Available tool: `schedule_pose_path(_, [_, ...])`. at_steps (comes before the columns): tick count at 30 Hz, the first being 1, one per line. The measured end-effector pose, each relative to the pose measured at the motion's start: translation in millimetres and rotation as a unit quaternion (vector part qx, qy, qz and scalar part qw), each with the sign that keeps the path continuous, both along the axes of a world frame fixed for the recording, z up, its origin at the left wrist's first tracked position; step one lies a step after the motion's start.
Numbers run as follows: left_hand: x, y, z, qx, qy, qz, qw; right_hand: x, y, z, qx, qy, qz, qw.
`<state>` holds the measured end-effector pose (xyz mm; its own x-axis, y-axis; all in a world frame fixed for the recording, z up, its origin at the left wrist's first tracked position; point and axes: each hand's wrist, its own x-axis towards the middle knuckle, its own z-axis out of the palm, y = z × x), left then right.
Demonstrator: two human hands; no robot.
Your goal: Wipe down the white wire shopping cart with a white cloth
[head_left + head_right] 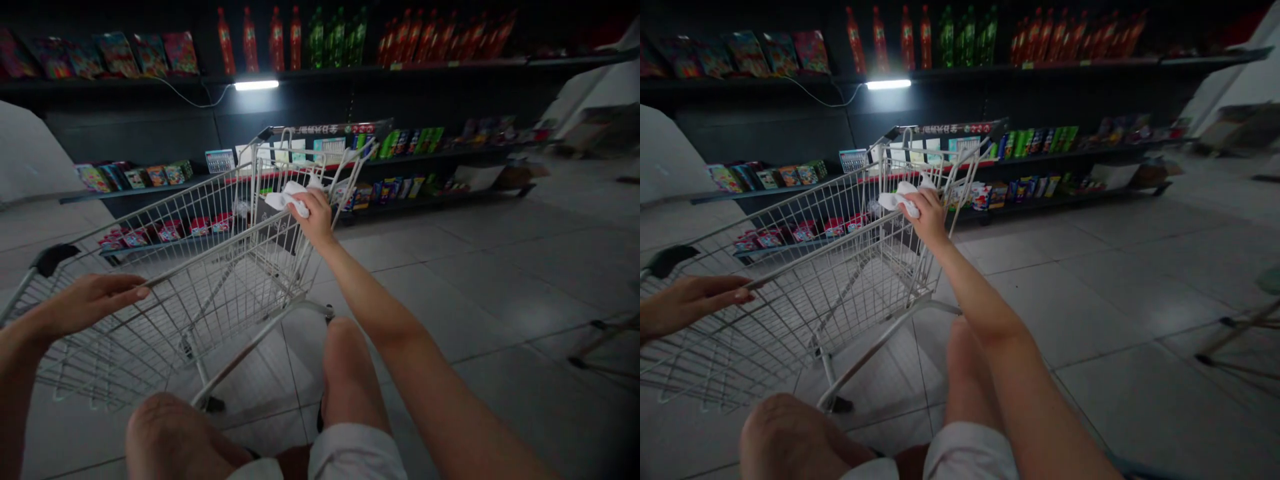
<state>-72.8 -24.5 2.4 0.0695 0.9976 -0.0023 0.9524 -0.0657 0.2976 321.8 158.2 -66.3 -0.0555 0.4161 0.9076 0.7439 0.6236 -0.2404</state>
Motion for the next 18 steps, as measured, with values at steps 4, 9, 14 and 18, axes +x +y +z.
schedule_pose_path(4, [59,35,14.8,-0.027,-0.007,-0.071,0.997,-54,-26,-57.0,0.009,0.019,0.006,1.000])
schedule_pose_path(9, [100,76,13.9,-0.105,-0.071,-0.096,0.987,-80,-47,-140.3,0.036,-0.241,0.191,0.951])
schedule_pose_path(14, [71,74,10.6,-0.114,-0.094,-0.044,0.988,-53,-27,-91.3,0.008,-0.249,0.202,0.947])
schedule_pose_path(18, [57,67,10.0,-0.100,-0.098,-0.063,0.988,-46,-16,-53.2,-0.039,-0.044,0.064,0.996])
